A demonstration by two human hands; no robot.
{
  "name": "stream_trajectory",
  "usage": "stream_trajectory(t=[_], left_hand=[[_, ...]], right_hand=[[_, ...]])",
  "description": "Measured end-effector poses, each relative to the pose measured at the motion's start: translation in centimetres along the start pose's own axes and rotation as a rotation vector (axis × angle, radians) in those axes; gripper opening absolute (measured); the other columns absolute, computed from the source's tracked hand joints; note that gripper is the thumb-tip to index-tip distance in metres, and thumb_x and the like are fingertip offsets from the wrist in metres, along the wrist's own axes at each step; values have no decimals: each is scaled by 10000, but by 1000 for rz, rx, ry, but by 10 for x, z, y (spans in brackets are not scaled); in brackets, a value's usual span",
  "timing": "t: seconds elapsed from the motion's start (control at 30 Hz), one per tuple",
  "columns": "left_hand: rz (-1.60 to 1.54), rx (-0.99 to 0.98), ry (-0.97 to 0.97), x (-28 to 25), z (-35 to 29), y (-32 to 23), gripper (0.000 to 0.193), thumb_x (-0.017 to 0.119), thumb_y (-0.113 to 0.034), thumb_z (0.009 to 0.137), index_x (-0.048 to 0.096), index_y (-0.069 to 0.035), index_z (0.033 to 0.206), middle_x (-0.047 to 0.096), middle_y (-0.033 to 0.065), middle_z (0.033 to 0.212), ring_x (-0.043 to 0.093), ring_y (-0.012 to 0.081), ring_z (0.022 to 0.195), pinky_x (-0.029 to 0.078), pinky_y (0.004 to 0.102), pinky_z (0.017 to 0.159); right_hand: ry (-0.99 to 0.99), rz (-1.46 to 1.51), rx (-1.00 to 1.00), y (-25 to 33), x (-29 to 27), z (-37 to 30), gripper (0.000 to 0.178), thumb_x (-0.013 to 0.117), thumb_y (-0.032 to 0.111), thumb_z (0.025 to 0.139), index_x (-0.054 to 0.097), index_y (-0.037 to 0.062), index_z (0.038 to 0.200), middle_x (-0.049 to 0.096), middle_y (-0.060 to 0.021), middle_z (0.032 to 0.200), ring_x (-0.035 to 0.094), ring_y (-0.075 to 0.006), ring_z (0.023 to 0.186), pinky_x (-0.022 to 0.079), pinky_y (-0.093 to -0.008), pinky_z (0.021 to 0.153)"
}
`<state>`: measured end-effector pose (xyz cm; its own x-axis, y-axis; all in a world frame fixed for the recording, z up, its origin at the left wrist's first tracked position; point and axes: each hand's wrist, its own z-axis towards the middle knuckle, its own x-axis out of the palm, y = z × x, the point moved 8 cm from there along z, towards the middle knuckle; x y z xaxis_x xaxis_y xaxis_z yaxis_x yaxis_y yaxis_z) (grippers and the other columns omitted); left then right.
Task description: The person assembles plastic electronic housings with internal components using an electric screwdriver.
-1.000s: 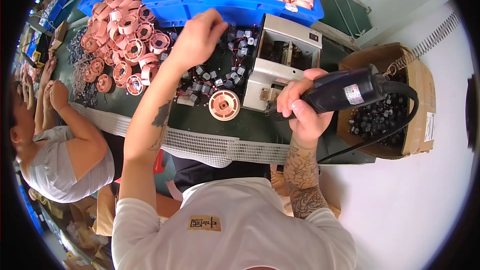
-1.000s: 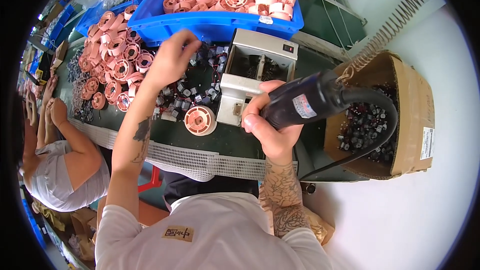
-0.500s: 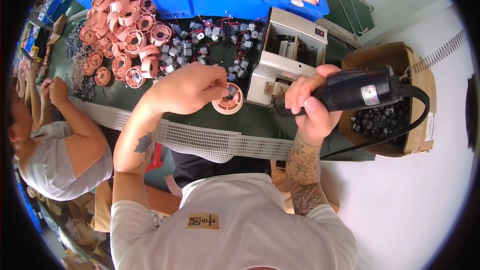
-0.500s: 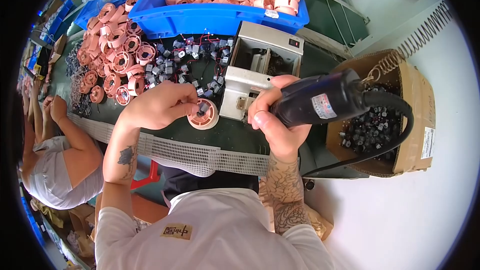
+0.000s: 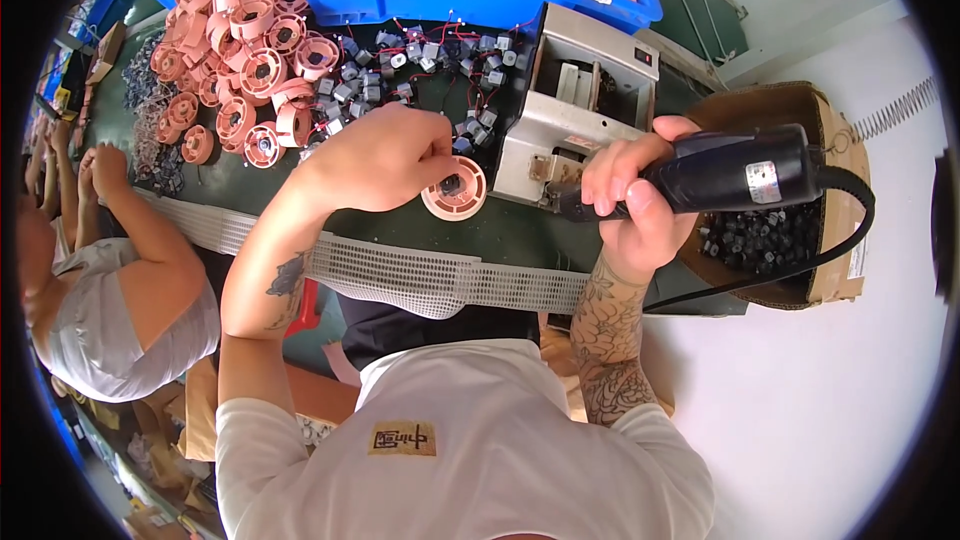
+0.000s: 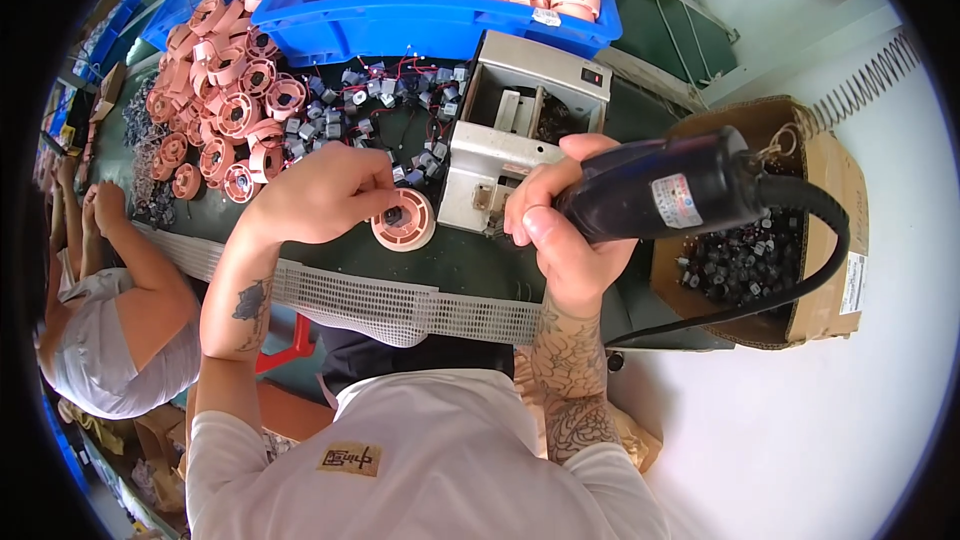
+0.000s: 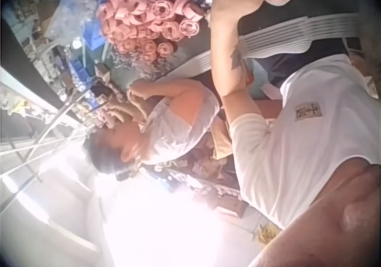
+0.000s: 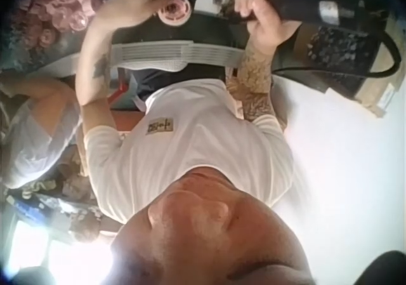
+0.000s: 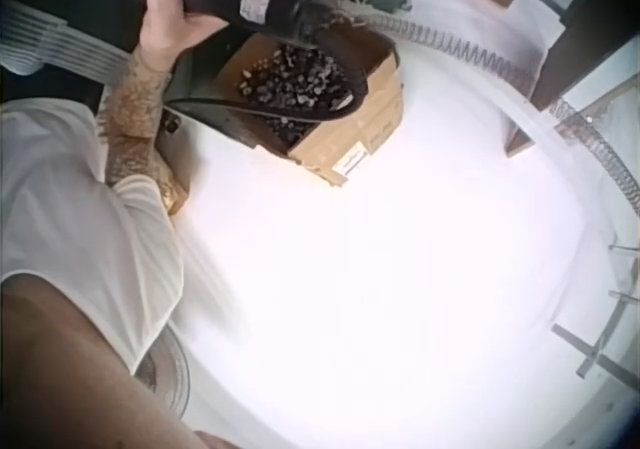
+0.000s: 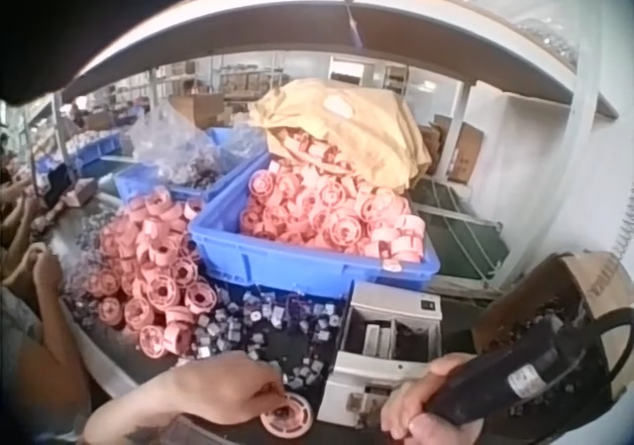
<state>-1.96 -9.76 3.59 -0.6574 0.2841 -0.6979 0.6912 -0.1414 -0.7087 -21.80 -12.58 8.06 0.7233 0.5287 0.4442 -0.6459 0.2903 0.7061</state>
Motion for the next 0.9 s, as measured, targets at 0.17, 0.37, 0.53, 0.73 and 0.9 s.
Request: stream_trajectory(t=[0.17, 0.37, 0.53, 0.73, 0.9], left_hand=[[-13, 10, -90, 2, 2, -8, 162, 640, -163, 801, 597, -7, 796, 628, 166, 689, 621, 364, 670, 471, 429, 591], [-89, -7, -167, 9, -11, -8, 209, 666, -203, 802, 577, -24, 862, 626, 148, 730, 626, 348, 711, 470, 415, 610], [101, 42, -380, 1, -21, -8, 278, 676, -205, 808, 565, -31, 993, 563, 138, 862, 590, 309, 821, 468, 382, 702], [-121, -3, -361, 17, -23, 12, 351, 715, -127, 785, 568, -5, 1079, 584, 92, 875, 569, 173, 689, 466, 299, 631], [-242, -64, -404, 22, -25, 18, 391, 709, -84, 774, 549, -4, 1122, 578, 73, 855, 499, 105, 610, 432, 263, 563]], right_hand=[[-24, -93, -57, 9, 2, 2, 546, 569, -65, 738, 371, -43, 1246, 513, -88, 658, 499, -172, 523, 463, -321, 504], [-1, -185, -117, 10, 4, -3, 560, 576, -113, 740, 356, -32, 1248, 578, -113, 705, 537, -157, 561, 461, -274, 523], [3, -181, -102, 9, 3, -5, 554, 578, -111, 740, 360, -28, 1242, 574, -105, 702, 537, -154, 567, 463, -273, 530], [90, -202, -108, 8, 9, -6, 545, 571, -111, 733, 368, -15, 1230, 557, -91, 689, 529, -149, 563, 464, -277, 527], [90, -261, -91, 12, 16, -3, 497, 552, 58, 793, 365, -7, 1249, 500, -92, 703, 471, -161, 527, 431, -320, 481]])
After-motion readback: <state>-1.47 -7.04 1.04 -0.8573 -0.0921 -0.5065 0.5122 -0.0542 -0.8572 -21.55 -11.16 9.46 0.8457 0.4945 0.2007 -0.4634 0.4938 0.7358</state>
